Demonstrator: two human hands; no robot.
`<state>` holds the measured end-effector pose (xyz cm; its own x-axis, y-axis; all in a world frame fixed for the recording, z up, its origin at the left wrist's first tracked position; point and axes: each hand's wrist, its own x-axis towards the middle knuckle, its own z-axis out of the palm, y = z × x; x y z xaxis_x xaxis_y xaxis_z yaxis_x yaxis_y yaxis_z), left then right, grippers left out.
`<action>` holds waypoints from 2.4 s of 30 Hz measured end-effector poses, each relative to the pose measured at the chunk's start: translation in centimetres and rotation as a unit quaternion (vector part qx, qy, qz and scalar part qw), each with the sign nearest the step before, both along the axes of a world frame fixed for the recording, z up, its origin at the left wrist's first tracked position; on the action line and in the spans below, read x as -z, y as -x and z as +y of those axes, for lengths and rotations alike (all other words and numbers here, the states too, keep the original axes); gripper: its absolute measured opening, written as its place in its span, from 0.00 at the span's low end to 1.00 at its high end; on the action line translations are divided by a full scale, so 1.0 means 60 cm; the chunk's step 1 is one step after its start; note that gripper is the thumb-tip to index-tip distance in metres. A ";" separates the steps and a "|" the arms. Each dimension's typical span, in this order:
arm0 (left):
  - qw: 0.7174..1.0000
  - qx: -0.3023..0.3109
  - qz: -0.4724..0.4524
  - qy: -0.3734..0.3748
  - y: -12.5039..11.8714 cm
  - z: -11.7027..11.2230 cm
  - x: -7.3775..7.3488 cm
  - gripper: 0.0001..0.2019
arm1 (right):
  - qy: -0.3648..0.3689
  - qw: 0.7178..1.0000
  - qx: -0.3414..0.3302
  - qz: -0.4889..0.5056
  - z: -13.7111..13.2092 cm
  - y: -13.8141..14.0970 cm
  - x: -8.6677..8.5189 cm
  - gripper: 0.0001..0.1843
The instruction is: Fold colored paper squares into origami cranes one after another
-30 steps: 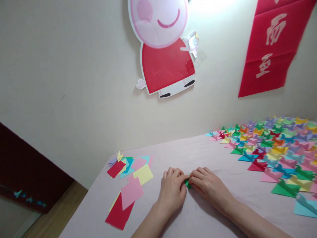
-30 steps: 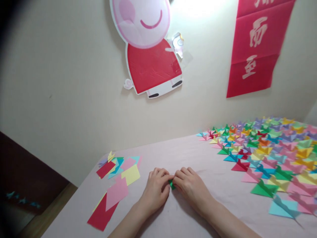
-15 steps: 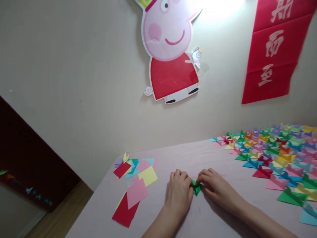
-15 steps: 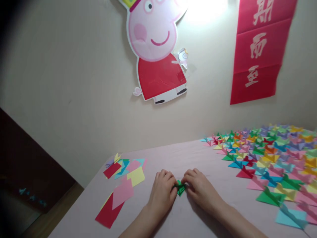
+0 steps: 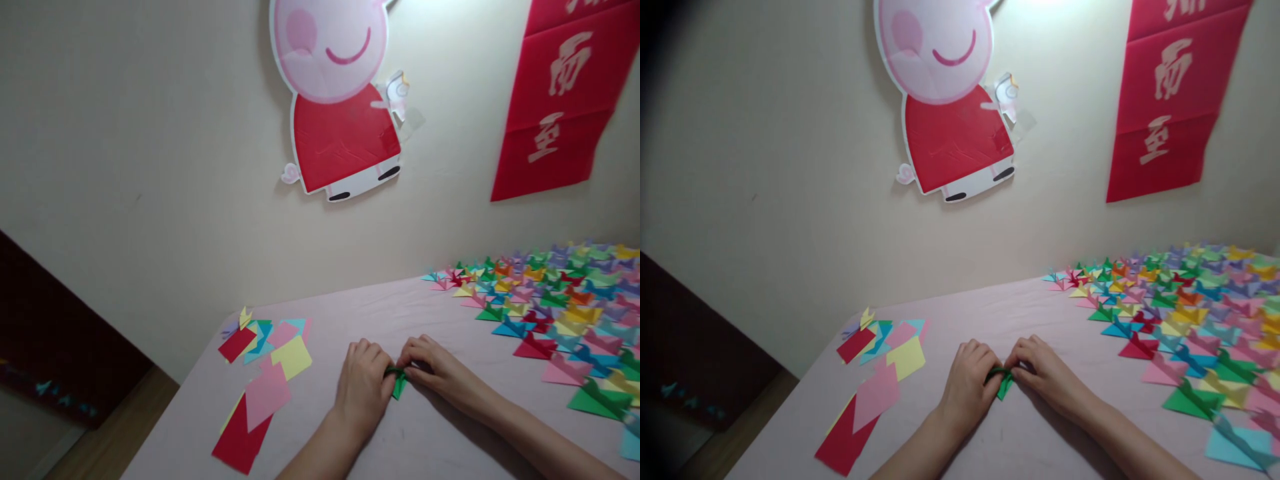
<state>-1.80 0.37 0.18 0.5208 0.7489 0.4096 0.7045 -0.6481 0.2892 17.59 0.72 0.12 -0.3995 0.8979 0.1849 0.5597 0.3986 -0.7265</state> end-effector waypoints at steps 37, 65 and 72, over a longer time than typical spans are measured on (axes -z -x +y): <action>0.972 -0.088 -0.150 0.158 0.010 0.000 0.005 0.06 | 0.063 0.997 0.000 -0.036 0.031 0.020 -0.014 0.08; 0.957 -0.046 -0.225 0.178 0.010 0.001 -0.011 0.07 | -0.022 0.998 0.048 -0.039 0.017 0.046 -0.012 0.06; 0.902 -0.100 -0.323 0.270 0.006 -0.002 0.004 0.15 | -0.093 0.991 0.090 0.048 0.009 0.051 -0.022 0.09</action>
